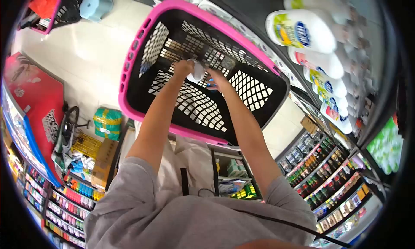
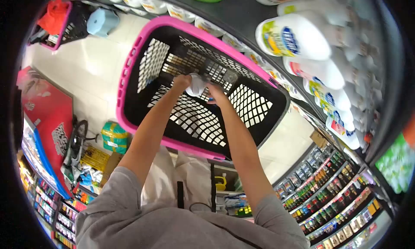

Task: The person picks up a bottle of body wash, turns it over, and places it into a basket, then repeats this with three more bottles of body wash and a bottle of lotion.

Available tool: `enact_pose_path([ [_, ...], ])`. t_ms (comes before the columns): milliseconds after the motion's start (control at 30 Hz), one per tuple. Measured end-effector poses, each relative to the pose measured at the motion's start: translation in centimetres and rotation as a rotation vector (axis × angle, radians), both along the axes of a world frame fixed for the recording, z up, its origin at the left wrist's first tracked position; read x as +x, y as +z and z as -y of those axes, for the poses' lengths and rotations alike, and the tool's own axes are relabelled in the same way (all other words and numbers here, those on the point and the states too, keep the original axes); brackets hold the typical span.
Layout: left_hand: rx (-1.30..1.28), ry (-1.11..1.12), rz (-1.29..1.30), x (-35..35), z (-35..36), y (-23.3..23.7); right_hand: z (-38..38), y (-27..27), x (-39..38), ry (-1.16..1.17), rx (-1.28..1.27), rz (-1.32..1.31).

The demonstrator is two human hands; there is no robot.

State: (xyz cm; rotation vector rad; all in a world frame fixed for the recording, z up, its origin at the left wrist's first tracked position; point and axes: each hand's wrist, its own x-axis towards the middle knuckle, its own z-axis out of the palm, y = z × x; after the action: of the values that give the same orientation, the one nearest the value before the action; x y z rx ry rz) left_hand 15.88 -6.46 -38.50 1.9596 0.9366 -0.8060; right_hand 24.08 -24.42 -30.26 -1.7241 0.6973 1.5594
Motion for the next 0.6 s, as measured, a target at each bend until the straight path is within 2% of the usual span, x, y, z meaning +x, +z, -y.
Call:
enact_pose_path([
  [33,-0.005,-0.259,0.046,0.6,-0.6,3.7,0.8,0.7,0.2,0.131,-0.005,0.110],
  [133,-0.081,-0.070,0.255,0.2,-2.4,9.5,2.6,6.6,-0.1,0.063,0.098,0.268],
  [167,-0.104,-0.045,0.355,-0.5,-3.1,13.2,3.0,9.0,-0.4,0.005,0.177,0.267],
  [233,-0.150,-0.056,0.569,-2.2,-5.0,23.8,4.1,14.1,-1.3,-0.094,0.316,0.303],
  [300,-0.271,0.014,0.741,-5.0,-7.3,33.0,5.1,17.2,-2.7,-0.106,0.318,0.360],
  [367,-0.379,0.200,0.733,-8.8,-10.0,38.3,6.2,19.6,-4.6,-0.089,0.298,0.431],
  [400,-0.339,0.336,0.910,-11.2,-11.1,37.7,6.8,20.7,-5.7,-0.074,0.282,0.459],
  [433,-0.236,0.354,0.848,-13.7,-12.6,41.1,7.0,22.1,-6.9,-0.058,0.264,0.481],
  [467,-0.114,0.377,0.855,-16.5,-13.9,42.5,7.0,23.3,-8.1,-0.068,0.246,0.505],
  [533,0.041,0.478,0.831,-24.0,-17.5,38.2,7.1,22.4,-9.8,-0.003,0.189,0.577],
  [600,0.123,0.640,0.636,-32.0,-19.9,35.3,6.4,19.9,-11.4,0.086,0.115,0.696],
])
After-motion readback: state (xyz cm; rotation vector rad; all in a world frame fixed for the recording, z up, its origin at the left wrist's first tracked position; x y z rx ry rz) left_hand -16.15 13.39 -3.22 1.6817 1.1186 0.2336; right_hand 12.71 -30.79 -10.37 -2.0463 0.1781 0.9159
